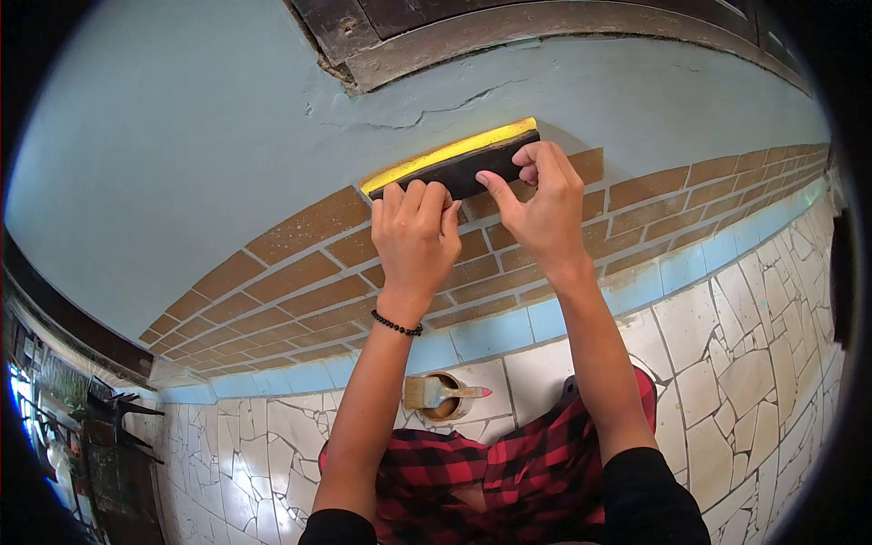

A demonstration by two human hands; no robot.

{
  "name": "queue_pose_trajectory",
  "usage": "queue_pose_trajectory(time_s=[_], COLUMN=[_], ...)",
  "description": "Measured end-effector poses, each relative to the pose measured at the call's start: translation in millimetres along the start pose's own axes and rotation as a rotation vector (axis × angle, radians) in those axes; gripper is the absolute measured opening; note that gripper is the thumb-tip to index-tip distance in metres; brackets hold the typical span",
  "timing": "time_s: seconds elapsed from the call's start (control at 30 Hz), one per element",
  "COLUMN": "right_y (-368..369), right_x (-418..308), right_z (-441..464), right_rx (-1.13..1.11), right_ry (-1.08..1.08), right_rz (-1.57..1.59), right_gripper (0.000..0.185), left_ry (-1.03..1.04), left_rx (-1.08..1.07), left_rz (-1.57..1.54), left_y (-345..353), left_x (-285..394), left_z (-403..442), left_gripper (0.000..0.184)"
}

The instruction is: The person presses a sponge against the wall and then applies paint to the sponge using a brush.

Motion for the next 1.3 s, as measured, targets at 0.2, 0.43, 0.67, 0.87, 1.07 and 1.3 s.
queue_pose_trajectory(time_s=[0.2,0.43,0.67,0.87,1.07,1.3], right_y=[7.8,9.5,3.3,4.8,6.9,13.3], right_x=[9.2,5.7,-14.3,-9.3,-10.2,1.5], right_z=[9.9,-4.4,-15.1,-17.9,-6.9,6.7], right_rx=[-0.038,-0.029,-0.092,-0.102,-0.044,-0.015], right_ry=[0.070,0.069,0.040,0.112,0.081,0.094], right_rz=[-0.001,-0.008,0.017,0.099,0.055,-0.003], right_gripper=[0.043,0.043,0.043,0.043,0.041,0.043], left_ry=[-0.012,-0.084,-0.209,-0.187,-0.254,-0.303], left_rx=[0.009,-0.088,-0.190,-0.115,-0.189,-0.297], left_rz=[0.031,-0.046,-0.140,-0.250,-0.338,-0.361], left_y=[7.2,-2.1,-5.4,9.4,10.3,25.8], left_x=[-2.0,-5.6,-12.2,-12.2,-22.3,-33.9], left_z=[6.7,14.1,24.0,9.4,19.6,29.9], left_gripper=[0.023,0.020,0.025,0.027,0.031,0.033])
Point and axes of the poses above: each hand's wrist, its own z-axis towards the middle knuckle, its own y-axis out of the palm, x = y × z, the point moved 6 cm from there along z, towards the middle knuckle, and after that the axes turned 12 degrees about z, right-handed, at the moved point
